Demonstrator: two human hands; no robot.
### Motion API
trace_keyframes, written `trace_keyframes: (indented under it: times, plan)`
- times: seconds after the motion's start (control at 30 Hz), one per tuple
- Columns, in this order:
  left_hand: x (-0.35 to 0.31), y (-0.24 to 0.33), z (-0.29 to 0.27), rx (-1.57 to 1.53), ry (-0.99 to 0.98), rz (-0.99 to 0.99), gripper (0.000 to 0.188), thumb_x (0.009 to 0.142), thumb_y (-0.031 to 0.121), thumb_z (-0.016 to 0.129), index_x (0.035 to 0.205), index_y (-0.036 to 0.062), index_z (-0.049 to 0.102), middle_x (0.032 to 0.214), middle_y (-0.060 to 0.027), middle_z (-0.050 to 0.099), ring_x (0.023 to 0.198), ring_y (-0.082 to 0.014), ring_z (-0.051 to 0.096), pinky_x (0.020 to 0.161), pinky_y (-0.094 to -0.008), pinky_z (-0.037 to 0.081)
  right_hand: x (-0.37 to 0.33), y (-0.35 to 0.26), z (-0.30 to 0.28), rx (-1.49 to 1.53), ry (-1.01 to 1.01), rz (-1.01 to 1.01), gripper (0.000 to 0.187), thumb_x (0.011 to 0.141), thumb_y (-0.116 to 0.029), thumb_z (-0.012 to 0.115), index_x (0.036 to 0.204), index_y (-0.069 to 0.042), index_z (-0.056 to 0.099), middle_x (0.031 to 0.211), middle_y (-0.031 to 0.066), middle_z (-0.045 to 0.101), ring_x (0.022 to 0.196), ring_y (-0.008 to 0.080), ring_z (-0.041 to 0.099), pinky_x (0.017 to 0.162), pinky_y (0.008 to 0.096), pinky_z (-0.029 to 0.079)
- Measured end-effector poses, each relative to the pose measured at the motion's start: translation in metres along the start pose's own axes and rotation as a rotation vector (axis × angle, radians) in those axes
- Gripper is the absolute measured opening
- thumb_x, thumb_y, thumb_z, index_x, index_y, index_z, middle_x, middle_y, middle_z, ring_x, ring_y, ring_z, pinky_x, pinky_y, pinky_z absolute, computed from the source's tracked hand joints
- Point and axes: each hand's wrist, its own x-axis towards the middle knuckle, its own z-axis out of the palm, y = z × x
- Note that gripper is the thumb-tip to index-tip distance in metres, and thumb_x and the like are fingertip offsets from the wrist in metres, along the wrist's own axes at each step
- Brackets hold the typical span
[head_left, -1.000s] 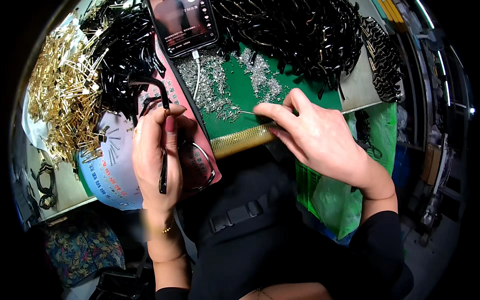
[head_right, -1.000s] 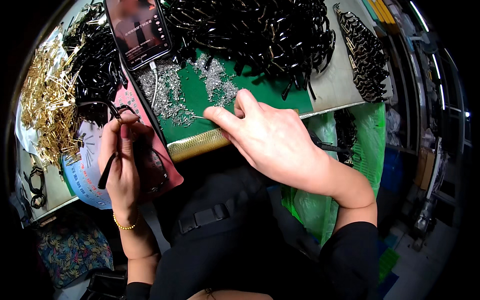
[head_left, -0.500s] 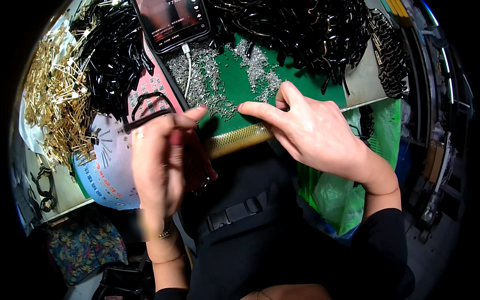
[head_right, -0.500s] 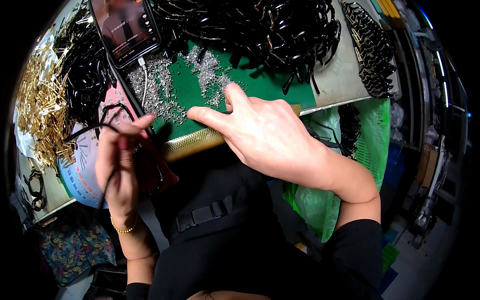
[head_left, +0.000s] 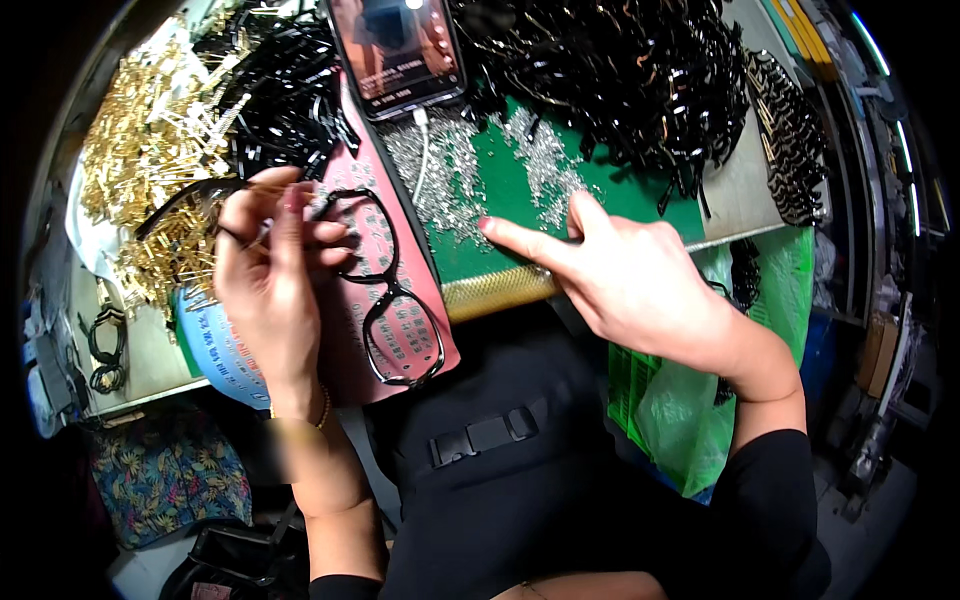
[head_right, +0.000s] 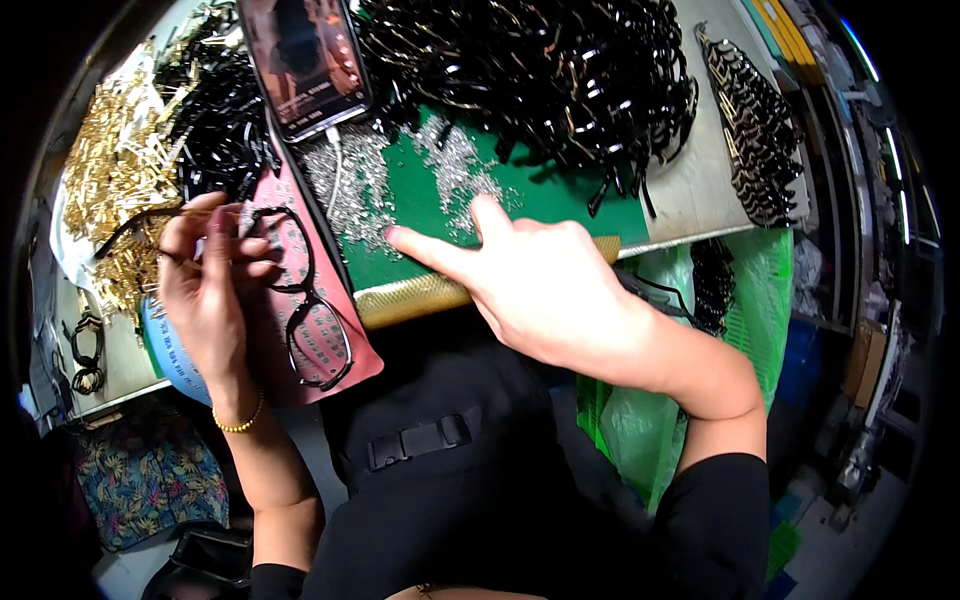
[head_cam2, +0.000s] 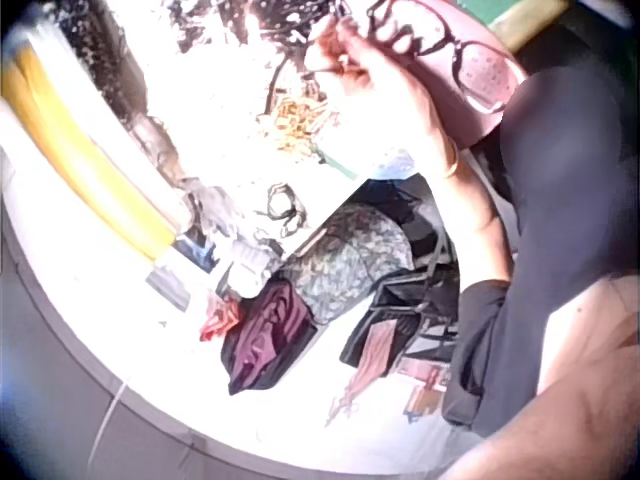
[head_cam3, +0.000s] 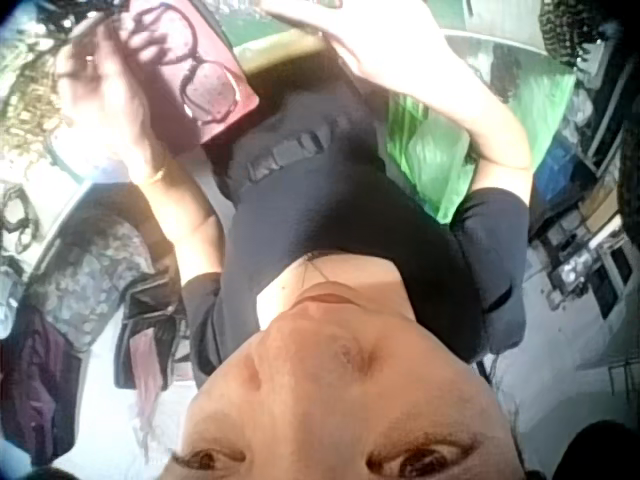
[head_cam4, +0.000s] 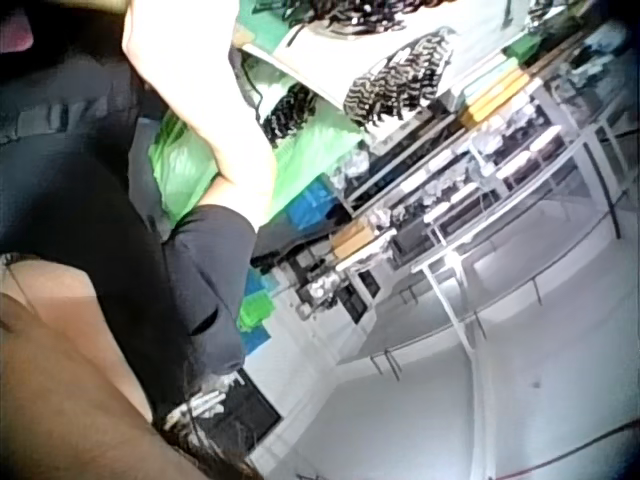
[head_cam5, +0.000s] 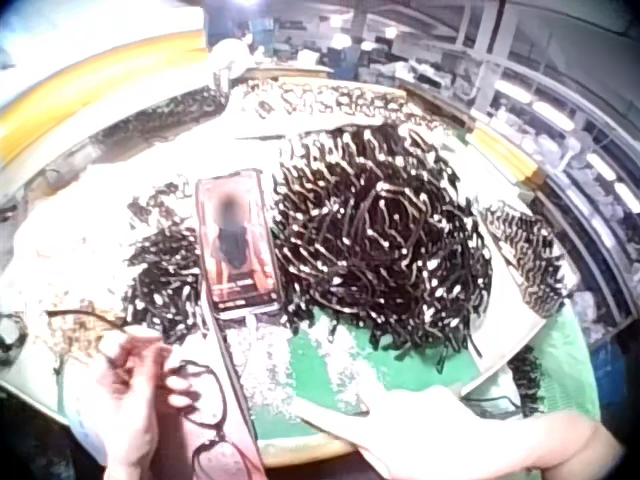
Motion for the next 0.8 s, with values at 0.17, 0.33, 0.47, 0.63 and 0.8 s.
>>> trace_keyframes:
  times: [0.17,0.33,0.47,0.63,0.8]
  plan:
    - [-0.024,0.016,-0.004,0.125,-0.262,-0.243,0.015,0.103,0.004,0.058,0.118,-0.0010,0.061,0.093,-0.0057,0.071,0.073,-0.0097,0.070,0.059,-0.0207,0.056,-0.009,-0.004,-0.015,0.182,-0.095,-0.010,0.069,0.091,-0.012,0.061,0.154,-0.034,0.044,0.096,0.0126,0.056,0.072,0.0309,0.067,0.055,0.0426,0.055]
    - [-0.032,0.015,0.001,0.175,-0.355,-0.204,0.014,0.104,0.002,0.056,0.116,-0.0007,0.061,0.100,-0.0058,0.071,0.074,-0.0060,0.067,0.061,-0.0186,0.054,0.008,-0.023,-0.013,0.246,-0.093,-0.214,0.064,0.088,-0.010,0.062,0.149,-0.025,0.049,0.098,0.0171,0.058,0.067,0.0317,0.068,0.055,0.0428,0.056]
    - [-0.033,0.015,0.000,0.094,-0.299,-0.205,0.008,0.102,-0.001,0.058,0.107,-0.0014,0.064,0.092,-0.0048,0.071,0.070,-0.0074,0.069,0.057,-0.0209,0.054,0.021,-0.025,-0.004,0.189,-0.020,-0.318,0.063,0.083,-0.008,0.064,0.144,-0.019,0.055,0.098,0.0206,0.059,0.062,0.0329,0.068,0.053,0.0416,0.056]
    - [-0.030,0.013,0.002,0.081,-0.341,-0.151,0.009,0.099,-0.003,0.061,0.107,-0.0017,0.064,0.093,-0.0044,0.071,0.069,-0.0079,0.067,0.056,-0.0215,0.053,0.023,-0.024,-0.002,0.143,-0.004,-0.314,0.058,0.081,-0.009,0.065,0.139,-0.017,0.060,0.097,0.0195,0.059,0.063,0.0310,0.069,0.052,0.0397,0.055]
    - [-0.032,0.008,0.003,0.128,-0.349,-0.111,0.012,0.098,-0.003,0.062,0.109,-0.0018,0.064,0.091,-0.0047,0.070,0.067,-0.0085,0.066,0.056,-0.0222,0.052,0.025,-0.024,-0.004,0.152,-0.056,-0.276,0.055,0.083,-0.010,0.064,0.137,-0.018,0.061,0.096,0.0184,0.058,0.065,0.0304,0.069,0.052,0.0385,0.054]
